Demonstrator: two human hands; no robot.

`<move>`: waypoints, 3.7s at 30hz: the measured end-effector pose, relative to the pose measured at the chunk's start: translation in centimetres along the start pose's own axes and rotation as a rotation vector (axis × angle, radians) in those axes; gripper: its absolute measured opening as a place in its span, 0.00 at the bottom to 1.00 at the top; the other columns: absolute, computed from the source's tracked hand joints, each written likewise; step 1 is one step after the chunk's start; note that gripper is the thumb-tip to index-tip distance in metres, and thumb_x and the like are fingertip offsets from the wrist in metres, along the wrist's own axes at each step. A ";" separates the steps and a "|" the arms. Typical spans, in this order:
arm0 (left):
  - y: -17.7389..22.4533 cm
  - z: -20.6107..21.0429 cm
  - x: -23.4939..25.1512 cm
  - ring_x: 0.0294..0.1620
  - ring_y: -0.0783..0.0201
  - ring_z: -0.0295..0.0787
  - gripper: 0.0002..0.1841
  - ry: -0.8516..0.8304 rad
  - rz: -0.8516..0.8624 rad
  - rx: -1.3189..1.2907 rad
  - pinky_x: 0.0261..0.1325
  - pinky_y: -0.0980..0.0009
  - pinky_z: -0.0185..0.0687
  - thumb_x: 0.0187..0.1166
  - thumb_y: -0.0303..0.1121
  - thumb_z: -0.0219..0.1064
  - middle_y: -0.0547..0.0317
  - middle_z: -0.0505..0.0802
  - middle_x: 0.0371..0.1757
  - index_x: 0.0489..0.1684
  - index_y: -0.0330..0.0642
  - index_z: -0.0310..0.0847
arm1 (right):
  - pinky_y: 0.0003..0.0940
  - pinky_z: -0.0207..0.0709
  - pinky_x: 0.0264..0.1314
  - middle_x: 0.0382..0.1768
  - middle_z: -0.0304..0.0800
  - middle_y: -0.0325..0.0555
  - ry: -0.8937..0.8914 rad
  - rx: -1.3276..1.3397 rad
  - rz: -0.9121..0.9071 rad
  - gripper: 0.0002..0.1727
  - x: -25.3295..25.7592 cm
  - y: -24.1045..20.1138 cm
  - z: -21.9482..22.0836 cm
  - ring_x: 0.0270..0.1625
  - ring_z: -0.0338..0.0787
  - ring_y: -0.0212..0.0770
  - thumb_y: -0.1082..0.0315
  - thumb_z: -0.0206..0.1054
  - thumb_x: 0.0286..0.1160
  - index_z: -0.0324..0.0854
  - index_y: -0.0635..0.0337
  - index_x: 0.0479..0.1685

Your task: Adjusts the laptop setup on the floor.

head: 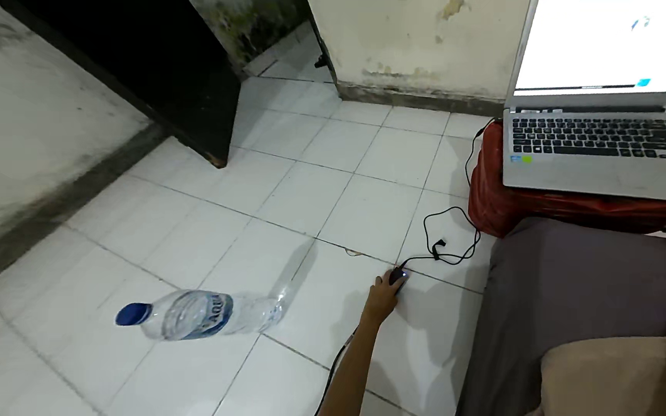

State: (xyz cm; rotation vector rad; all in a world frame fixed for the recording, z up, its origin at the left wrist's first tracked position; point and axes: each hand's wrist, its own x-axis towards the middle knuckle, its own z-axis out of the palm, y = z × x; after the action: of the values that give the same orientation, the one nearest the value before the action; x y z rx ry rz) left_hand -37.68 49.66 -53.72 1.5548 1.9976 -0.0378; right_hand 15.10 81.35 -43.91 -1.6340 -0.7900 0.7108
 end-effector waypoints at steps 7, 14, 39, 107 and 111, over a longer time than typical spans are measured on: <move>-5.2 2.5 -3.2 0.76 0.20 0.69 0.33 0.262 -0.237 -0.115 0.70 0.29 0.69 0.79 0.30 0.68 0.22 0.72 0.80 0.87 0.61 0.70 | 0.49 0.77 0.72 0.78 0.75 0.50 -0.040 0.163 -0.010 0.34 0.1 -0.4 0.1 0.76 0.80 0.44 0.42 0.40 0.92 0.63 0.55 0.85; -11.6 2.9 -9.1 0.82 0.15 0.58 0.38 0.348 -0.910 -0.161 0.72 0.24 0.65 0.85 0.35 0.65 0.15 0.62 0.84 0.95 0.51 0.50 | 0.51 0.68 0.83 0.86 0.67 0.45 -0.097 0.392 0.081 0.40 -2.2 -2.6 0.2 0.85 0.71 0.42 0.35 0.26 0.91 0.56 0.48 0.91; 14.2 2.0 10.7 0.87 0.29 0.58 0.29 0.005 0.007 0.149 0.83 0.34 0.54 0.93 0.39 0.50 0.30 0.63 0.89 0.86 0.25 0.61 | 0.43 0.70 0.81 0.83 0.71 0.50 0.043 0.609 0.234 0.39 -3.0 -5.6 0.3 0.82 0.75 0.41 0.41 0.23 0.94 0.59 0.58 0.88; 26.2 -22.0 19.4 0.72 0.42 0.81 0.46 0.168 -0.097 -0.736 0.74 0.42 0.74 0.84 0.70 0.46 0.31 0.82 0.72 0.79 0.31 0.70 | 0.56 0.77 0.63 0.80 0.72 0.56 -0.460 0.207 0.251 0.45 -1.1 -4.4 -1.0 0.69 0.82 0.54 0.31 0.29 0.88 0.65 0.58 0.83; 22.3 -24.6 18.6 0.77 0.43 0.76 0.44 0.063 -0.089 -0.620 0.78 0.42 0.69 0.86 0.69 0.44 0.35 0.79 0.77 0.84 0.37 0.65 | 0.58 0.77 0.70 0.84 0.68 0.57 -0.768 0.161 0.183 0.48 -2.1 -4.2 -0.2 0.76 0.80 0.57 0.27 0.27 0.85 0.59 0.55 0.89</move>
State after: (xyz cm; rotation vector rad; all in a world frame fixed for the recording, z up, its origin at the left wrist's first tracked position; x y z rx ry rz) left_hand -30.99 82.11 -34.89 1.0753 1.8744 0.5489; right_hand 13.49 80.09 -39.65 -1.2827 -1.0857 1.5375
